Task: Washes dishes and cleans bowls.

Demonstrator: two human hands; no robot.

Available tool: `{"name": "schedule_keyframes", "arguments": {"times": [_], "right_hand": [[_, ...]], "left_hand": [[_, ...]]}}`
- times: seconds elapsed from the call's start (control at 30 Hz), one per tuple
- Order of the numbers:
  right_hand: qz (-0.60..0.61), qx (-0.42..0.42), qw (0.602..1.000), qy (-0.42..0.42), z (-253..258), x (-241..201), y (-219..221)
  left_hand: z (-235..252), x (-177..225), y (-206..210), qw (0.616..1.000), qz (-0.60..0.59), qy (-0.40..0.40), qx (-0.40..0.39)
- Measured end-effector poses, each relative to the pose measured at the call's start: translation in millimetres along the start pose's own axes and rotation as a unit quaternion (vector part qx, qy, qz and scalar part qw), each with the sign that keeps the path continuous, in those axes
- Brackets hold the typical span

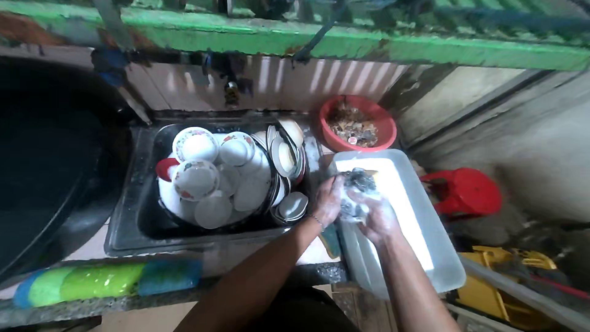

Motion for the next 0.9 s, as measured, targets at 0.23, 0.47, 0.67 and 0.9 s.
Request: {"name": "schedule_keyframes", "arguments": {"times": [0.23, 0.47, 0.67, 0.9], "right_hand": [[-0.440, 0.198, 0.867, -0.123, 40.7, -23.2, -115.2], [-0.716, 0.149, 0.682, 0.004, 80.5, 23.4, -118.0], [-0.433, 0.086, 0.897, 0.021, 60.1, 33.9, -98.0], [-0.409, 0.006, 0.902, -0.139, 10.6, -11.4, 48.1]], "left_hand": [[2.8, -125.1, -73.2, 0.957, 0.282, -0.001, -0.073], [25.2, -164.9, -28.5, 0.871, 0.418, -0.156, -0.205], [16.4, -131.7, -43.1, 0.937, 0.302, -0.173, -0.037], [-25.4, -41.6, -57.6, 0.985, -0.032, 0.000, 0.172]]}}
Point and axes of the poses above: each hand's wrist, its own z-axis towards the middle knuckle, its own y-axis out of the palm, x = y × z, the point moved 4 cm from there along z, towards the middle knuckle, and after that the axes turned 1 degree about y, right-handed, at the moved point
